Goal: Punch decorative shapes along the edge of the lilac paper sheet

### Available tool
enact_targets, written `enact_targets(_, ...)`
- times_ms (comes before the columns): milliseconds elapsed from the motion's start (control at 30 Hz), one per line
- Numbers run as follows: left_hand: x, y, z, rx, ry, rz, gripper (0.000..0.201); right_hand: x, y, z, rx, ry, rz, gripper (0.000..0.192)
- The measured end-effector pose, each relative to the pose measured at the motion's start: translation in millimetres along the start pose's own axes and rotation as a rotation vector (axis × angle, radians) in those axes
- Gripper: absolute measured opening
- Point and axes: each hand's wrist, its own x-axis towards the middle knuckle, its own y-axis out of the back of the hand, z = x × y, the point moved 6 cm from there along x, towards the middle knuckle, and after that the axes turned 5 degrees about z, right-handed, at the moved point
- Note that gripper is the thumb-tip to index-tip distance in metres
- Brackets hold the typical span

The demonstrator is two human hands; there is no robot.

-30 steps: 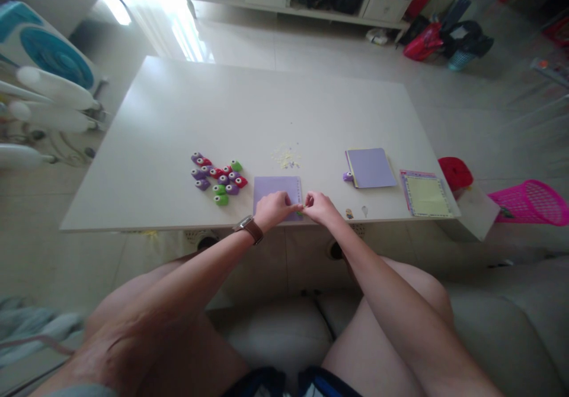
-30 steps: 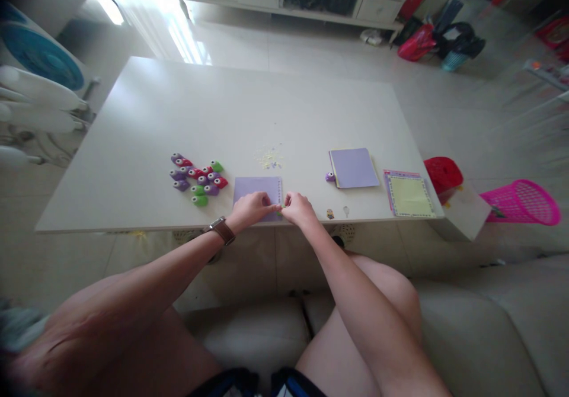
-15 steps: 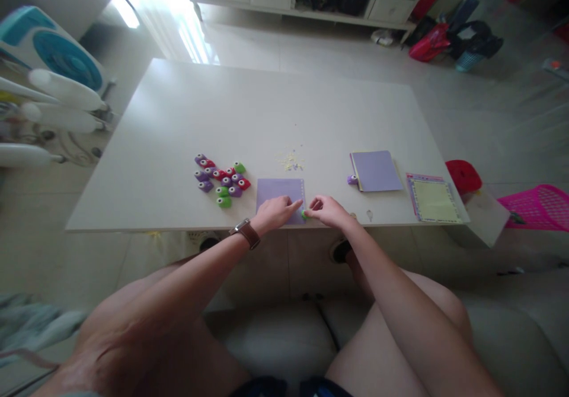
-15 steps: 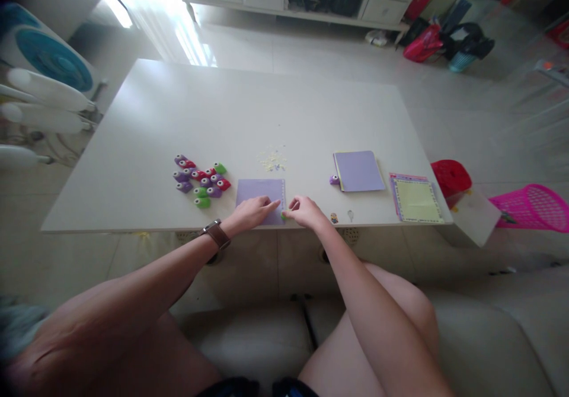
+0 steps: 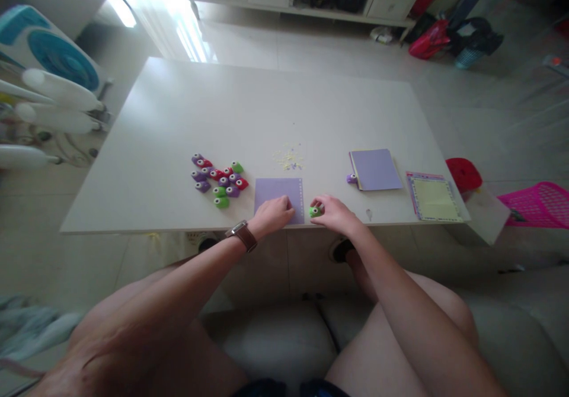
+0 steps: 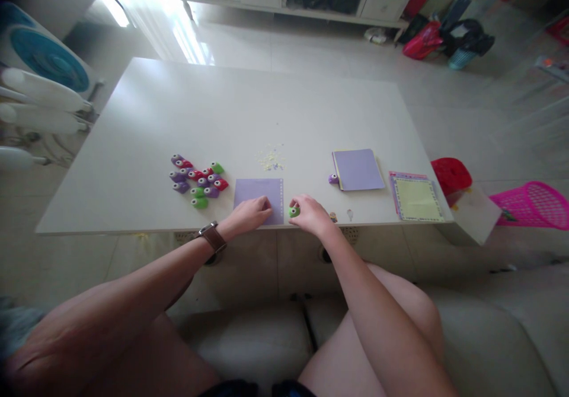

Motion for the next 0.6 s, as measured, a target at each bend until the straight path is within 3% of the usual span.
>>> enact_targets(167, -8, -1.3, 7, 0.053, -0.091, 0.033, 0.021, -1, 1, -11, -0.11, 0.103, 0.092, 0.017)
enact_targets(333, -12, -4.8, 5, 0.061, -0.148, 0.019, 0.027, -1, 21, 1, -0.227, 0.014, 0.175, 0.019)
enact_targets(467, -14, -5.3, 2, 0.026, -0.202, 0.021, 0.032, -4, 27, 12, -0.293, -0.061, 0.156, 0.019)
enact_targets(600, -16, 6.0, 4, 0.07, -0.258, 0.11, 0.041, -3, 27, 7, -0.284, 0.022, 0.207, 0.032)
